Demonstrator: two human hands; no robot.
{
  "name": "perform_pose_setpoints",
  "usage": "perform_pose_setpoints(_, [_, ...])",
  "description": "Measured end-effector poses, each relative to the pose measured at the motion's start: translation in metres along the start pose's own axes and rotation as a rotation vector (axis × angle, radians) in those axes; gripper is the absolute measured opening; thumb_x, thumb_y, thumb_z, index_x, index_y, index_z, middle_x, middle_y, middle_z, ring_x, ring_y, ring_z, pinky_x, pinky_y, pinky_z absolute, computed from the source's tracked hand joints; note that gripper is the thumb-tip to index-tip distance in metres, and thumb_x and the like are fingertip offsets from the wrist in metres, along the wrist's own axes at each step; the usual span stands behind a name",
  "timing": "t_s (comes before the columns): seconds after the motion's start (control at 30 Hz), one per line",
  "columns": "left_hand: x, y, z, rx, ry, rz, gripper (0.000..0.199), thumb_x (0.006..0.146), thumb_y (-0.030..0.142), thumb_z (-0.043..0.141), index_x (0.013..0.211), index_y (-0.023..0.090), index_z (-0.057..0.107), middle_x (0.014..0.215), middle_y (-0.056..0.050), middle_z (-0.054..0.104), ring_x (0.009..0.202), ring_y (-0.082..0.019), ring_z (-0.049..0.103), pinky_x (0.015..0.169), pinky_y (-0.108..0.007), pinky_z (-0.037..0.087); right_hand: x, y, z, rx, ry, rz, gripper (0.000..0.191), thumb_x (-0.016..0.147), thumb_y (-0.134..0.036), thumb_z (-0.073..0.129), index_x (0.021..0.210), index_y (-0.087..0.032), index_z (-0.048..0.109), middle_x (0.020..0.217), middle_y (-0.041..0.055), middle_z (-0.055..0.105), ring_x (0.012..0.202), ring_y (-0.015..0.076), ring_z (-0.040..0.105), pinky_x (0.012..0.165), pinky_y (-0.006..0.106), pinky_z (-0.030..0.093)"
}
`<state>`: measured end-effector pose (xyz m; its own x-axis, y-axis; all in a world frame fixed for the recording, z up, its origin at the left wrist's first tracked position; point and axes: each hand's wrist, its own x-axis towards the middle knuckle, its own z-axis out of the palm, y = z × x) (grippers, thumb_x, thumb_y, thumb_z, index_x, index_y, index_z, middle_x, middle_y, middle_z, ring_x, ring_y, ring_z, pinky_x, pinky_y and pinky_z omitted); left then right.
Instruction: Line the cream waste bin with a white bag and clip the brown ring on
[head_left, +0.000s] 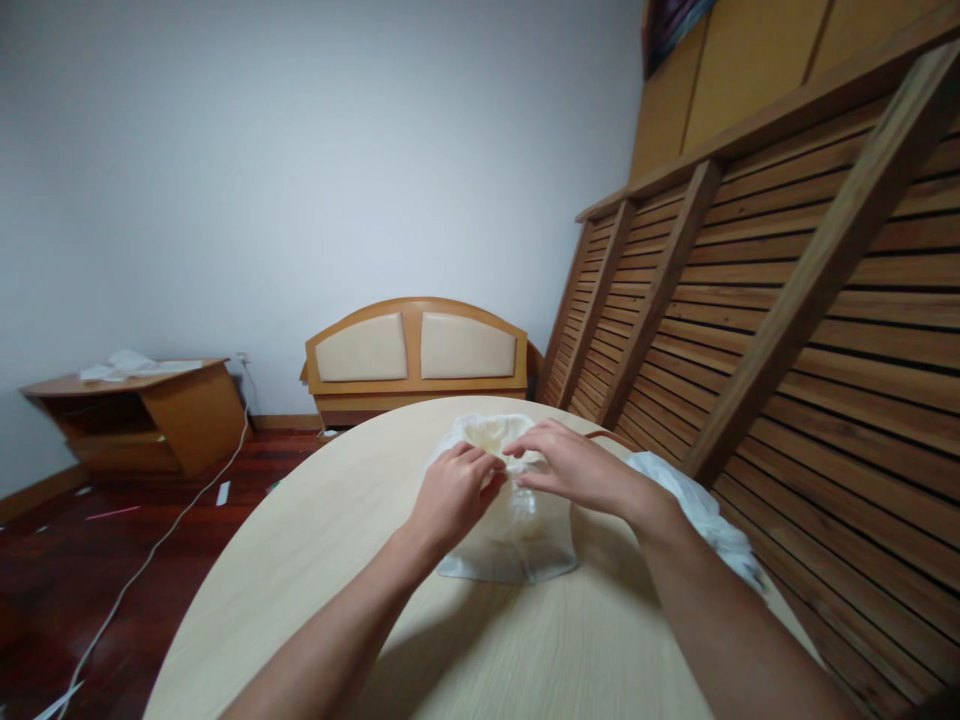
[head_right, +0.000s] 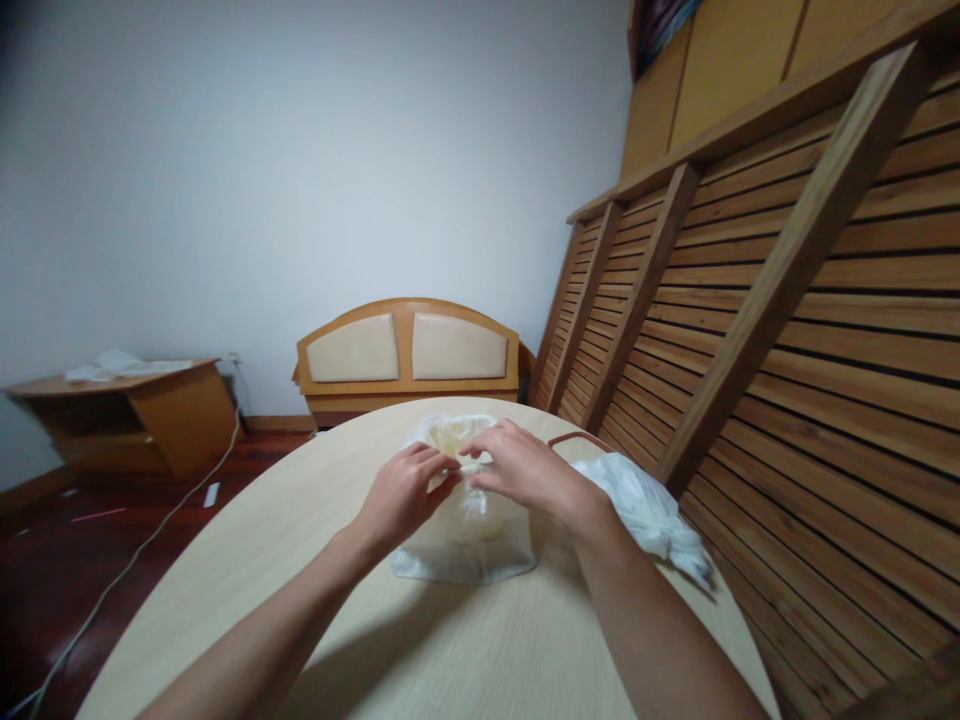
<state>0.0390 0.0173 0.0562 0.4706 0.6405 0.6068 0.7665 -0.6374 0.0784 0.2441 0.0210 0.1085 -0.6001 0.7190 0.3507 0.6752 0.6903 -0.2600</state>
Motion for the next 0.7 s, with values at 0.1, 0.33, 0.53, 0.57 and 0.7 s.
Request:
perform_pose_setpoints(0.1, [-0.002, -0.001, -0.002, -0.03, 0.039, 0.063, 0.013, 0.09, 0.028, 0.062, 0.097, 0.02, 0.069, 0.089, -0.006, 0.074, 0.097, -0.026, 0.063, 0.084, -0.04, 0.053, 0.0, 0.003, 0.002, -0.018, -0.041, 0.033, 0.016, 0.087, -0.02, 0.068, 0.101, -0.021, 0.075, 0.101, 0.0068, 0.072, 0.105, 0.0253, 0.062, 0.091, 0.037, 0.048])
perform_pose_setpoints(0.33, [-0.001, -0.014, -0.016, -0.106, 0.145, 0.036, 0.025, 0.091, 0.032, 0.058, 0.109, 0.017, 0.065, 0.11, -0.01, 0.071, 0.109, -0.027, 0.062, 0.098, -0.047, 0.05, 0.0, 0.021, -0.001, -0.116, 0.011, -0.002, 0.009, 0.082, -0.014, 0.071, 0.087, -0.021, 0.075, 0.106, 0.0072, 0.071, 0.108, 0.0256, 0.06, 0.097, 0.038, 0.045])
perform_pose_setpoints(0.53, [-0.004, -0.046, -0.009, -0.113, 0.042, 0.063, 0.036, 0.092, 0.027, 0.057, 0.127, 0.019, 0.06, 0.136, -0.011, 0.06, 0.132, -0.03, 0.049, 0.111, -0.052, 0.042, -0.002, 0.039, 0.003, -0.261, 0.101, 0.015, 0.017, 0.081, -0.011, 0.067, 0.088, -0.024, 0.077, 0.124, 0.0091, 0.064, 0.117, 0.0283, 0.056, 0.101, 0.044, 0.045])
perform_pose_setpoints(0.57, [-0.004, -0.05, -0.005, -0.114, 0.028, 0.087, 0.037, 0.091, 0.028, 0.058, 0.127, 0.019, 0.059, 0.136, -0.011, 0.06, 0.132, -0.03, 0.049, 0.111, -0.053, 0.042, -0.003, 0.039, 0.003, -0.266, 0.105, 0.023, 0.022, 0.08, -0.009, 0.066, 0.093, -0.023, 0.076, 0.127, 0.0091, 0.063, 0.119, 0.0283, 0.055, 0.103, 0.045, 0.044])
perform_pose_setpoints(0.7, [-0.005, -0.056, 0.012, -0.098, 0.089, 0.138, 0.023, 0.09, 0.028, 0.064, 0.112, 0.02, 0.065, 0.115, -0.011, 0.068, 0.12, -0.028, 0.055, 0.105, -0.05, 0.047, -0.005, 0.024, 0.005, -0.152, 0.02, -0.016, 0.047, 0.076, -0.014, 0.067, 0.123, -0.021, 0.067, 0.139, 0.0109, 0.057, 0.131, 0.0287, 0.048, 0.112, 0.046, 0.037])
